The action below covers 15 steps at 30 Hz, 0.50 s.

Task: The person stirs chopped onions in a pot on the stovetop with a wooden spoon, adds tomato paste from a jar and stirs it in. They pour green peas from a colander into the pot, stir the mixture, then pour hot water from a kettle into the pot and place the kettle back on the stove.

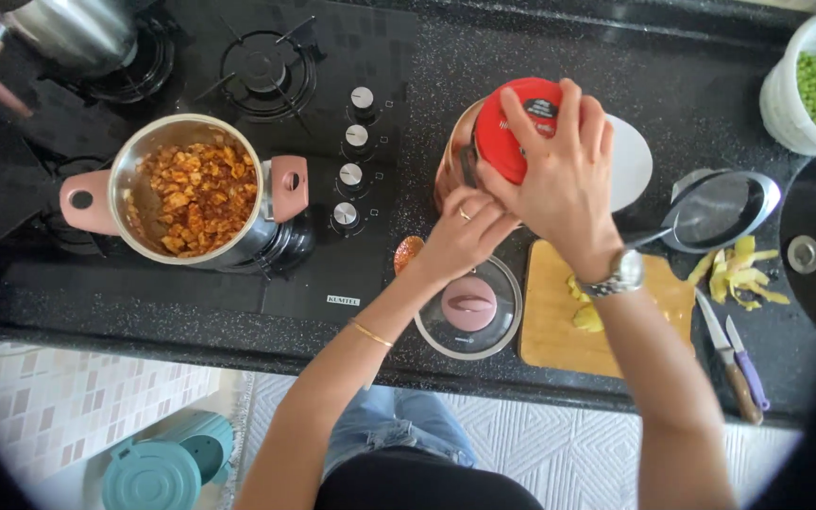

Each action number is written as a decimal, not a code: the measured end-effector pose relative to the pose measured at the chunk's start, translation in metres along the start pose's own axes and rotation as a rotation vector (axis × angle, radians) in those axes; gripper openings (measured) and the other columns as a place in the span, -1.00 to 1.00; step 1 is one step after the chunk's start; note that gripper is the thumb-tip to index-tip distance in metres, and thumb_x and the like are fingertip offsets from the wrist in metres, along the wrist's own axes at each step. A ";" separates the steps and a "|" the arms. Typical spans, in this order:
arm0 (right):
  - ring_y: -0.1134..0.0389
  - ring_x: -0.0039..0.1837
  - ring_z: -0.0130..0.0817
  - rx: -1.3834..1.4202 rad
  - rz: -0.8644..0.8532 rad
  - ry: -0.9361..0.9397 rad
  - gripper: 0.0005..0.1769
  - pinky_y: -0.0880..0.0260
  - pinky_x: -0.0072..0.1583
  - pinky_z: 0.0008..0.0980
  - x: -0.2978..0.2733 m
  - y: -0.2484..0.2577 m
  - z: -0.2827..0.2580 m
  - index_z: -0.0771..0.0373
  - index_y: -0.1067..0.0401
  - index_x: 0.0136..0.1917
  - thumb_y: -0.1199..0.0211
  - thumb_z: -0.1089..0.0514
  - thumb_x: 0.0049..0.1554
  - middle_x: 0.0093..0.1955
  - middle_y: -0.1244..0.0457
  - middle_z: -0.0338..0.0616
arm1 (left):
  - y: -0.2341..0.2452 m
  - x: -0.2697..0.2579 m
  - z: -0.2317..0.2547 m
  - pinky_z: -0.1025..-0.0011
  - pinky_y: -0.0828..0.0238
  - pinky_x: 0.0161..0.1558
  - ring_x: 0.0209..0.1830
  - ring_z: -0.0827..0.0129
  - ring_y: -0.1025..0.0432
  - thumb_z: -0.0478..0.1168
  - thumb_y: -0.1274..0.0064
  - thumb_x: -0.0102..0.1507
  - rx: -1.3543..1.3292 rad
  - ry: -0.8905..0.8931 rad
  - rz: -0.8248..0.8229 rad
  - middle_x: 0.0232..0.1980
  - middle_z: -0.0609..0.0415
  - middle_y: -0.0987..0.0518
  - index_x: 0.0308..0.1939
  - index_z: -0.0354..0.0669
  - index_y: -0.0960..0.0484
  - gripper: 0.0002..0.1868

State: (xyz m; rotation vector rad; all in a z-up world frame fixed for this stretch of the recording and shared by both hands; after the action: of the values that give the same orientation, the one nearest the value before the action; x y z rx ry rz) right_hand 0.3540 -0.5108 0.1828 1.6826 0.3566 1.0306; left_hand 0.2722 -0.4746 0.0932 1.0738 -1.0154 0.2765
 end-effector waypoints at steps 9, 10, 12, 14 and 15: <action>0.13 0.68 0.35 0.297 0.171 -0.187 -0.28 0.08 0.63 0.15 -0.065 0.043 0.036 0.27 -0.15 0.64 -0.25 0.03 0.31 0.67 0.12 0.33 | 0.048 0.080 0.009 0.30 -0.31 -0.06 -0.34 0.39 -0.42 -0.04 -0.31 0.30 0.133 -0.041 0.038 -0.45 0.21 -0.50 -0.39 -0.07 -0.57 -0.69; 0.13 0.68 0.35 0.286 0.182 -0.212 -0.28 0.08 0.63 0.15 -0.090 0.053 0.037 0.27 -0.15 0.64 -0.25 0.03 0.31 0.67 0.12 0.33 | 0.054 0.094 0.005 0.30 -0.31 -0.06 -0.34 0.39 -0.42 -0.04 -0.31 0.30 0.112 -0.062 0.034 -0.45 0.21 -0.50 -0.39 -0.07 -0.57 -0.69; -0.10 0.65 0.13 0.421 0.258 -0.438 -0.37 -0.10 0.63 -0.02 -0.155 0.075 0.057 0.26 -0.24 0.59 -0.21 0.22 0.27 0.61 -0.09 0.13 | 0.065 0.123 -0.016 0.27 -0.21 -0.40 -0.55 0.25 -0.37 -0.03 -0.37 0.21 -0.022 0.085 0.085 -0.56 0.17 -0.45 -0.54 0.02 -0.50 -0.62; -0.22 0.51 0.05 0.366 0.241 -0.569 -0.52 -0.22 0.50 -0.12 -0.229 0.090 0.067 0.28 -0.34 0.45 -0.22 0.24 0.28 0.47 -0.21 0.08 | 0.067 0.141 -0.009 0.27 -0.24 -0.38 -0.53 0.22 -0.37 -0.02 -0.38 0.25 0.043 0.016 0.105 -0.53 0.16 -0.46 -0.52 0.00 -0.50 -0.61; -0.34 0.37 -0.04 0.327 0.211 -0.675 -0.66 -0.34 0.37 -0.21 -0.273 0.098 0.074 0.31 -0.44 0.32 -0.23 0.26 0.28 0.33 -0.32 0.03 | 0.064 0.151 0.001 0.28 -0.27 -0.35 -0.51 0.19 -0.37 -0.02 -0.40 0.28 0.128 -0.035 0.134 -0.50 0.14 -0.47 -0.49 -0.02 -0.50 -0.59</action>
State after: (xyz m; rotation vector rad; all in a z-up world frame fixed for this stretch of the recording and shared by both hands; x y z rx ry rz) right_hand 0.2280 -0.7789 0.1432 2.2831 -0.1073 0.5072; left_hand 0.3134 -0.4843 0.2519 1.1308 -1.1145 0.4381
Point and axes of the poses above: each hand's wrist, its own x-axis towards the middle knuckle, its own y-axis out of the back of the hand, z = x × y, the point moved 10 cm from there along x, towards the middle knuckle
